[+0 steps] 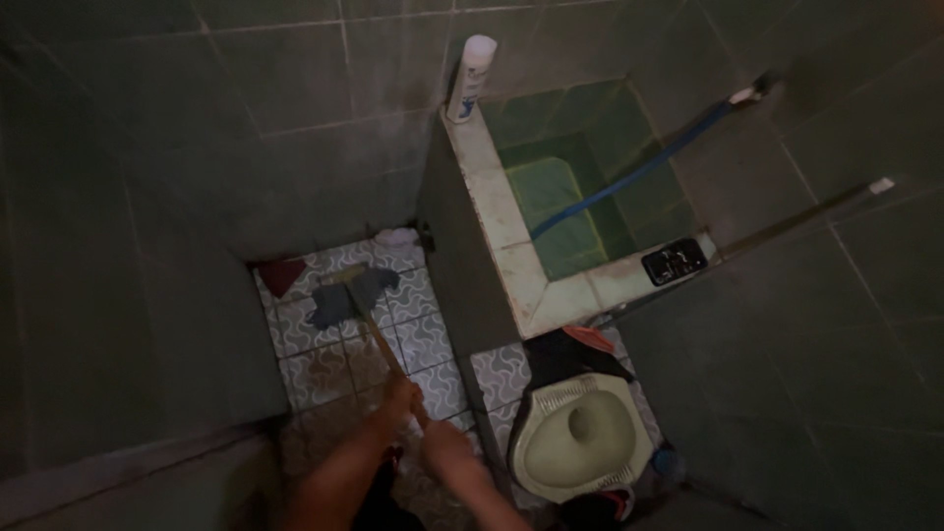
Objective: The person cleans the tiled floor of a small bathroom using a handled brush, scrubbing around a squat toilet and a water basin.
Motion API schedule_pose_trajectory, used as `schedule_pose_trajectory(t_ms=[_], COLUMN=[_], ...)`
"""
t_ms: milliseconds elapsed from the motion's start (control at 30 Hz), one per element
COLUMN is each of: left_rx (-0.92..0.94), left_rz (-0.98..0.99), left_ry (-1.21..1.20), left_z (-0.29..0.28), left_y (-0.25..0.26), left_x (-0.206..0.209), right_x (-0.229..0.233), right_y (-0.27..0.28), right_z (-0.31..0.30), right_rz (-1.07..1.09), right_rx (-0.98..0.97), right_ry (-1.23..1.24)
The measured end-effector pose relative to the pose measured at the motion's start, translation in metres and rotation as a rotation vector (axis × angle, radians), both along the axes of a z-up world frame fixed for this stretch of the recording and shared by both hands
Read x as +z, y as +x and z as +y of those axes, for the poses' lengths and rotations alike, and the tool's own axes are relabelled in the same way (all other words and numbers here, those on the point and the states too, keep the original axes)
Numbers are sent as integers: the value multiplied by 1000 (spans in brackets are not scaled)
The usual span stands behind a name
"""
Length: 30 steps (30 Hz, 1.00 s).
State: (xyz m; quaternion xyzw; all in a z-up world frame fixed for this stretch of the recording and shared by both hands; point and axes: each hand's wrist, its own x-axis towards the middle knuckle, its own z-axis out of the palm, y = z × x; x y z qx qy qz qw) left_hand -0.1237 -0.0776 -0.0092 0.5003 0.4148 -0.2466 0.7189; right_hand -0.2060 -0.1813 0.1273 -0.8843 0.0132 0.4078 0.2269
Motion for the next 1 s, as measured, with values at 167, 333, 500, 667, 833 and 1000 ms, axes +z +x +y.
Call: schedule_pose_trajectory(t_ms=[167,333,500,667,833,1000], left_rx=[-11,-26,13,30,31,24], left_rz=[16,25,32,4,-26,-17], left_ry=[-54,-52,-3,51,109,157], left_z=[-31,-42,-30,-1,36,59], left_y=[-24,-20,1,38,64,48], left_x=[13,16,11,0,-20,-39], right_x=[-2,-9,-39,-72,-39,-34], right_y=[-34,-42,-33,-8,19,31], right_z=[-42,-46,-35,-1,46,74], right_rz=[-138,-111,-224,-252,-221,-170], right_rx=[-93,-138,-62,-9,76,29], right_ry=[55,-51,-86,21,102,164])
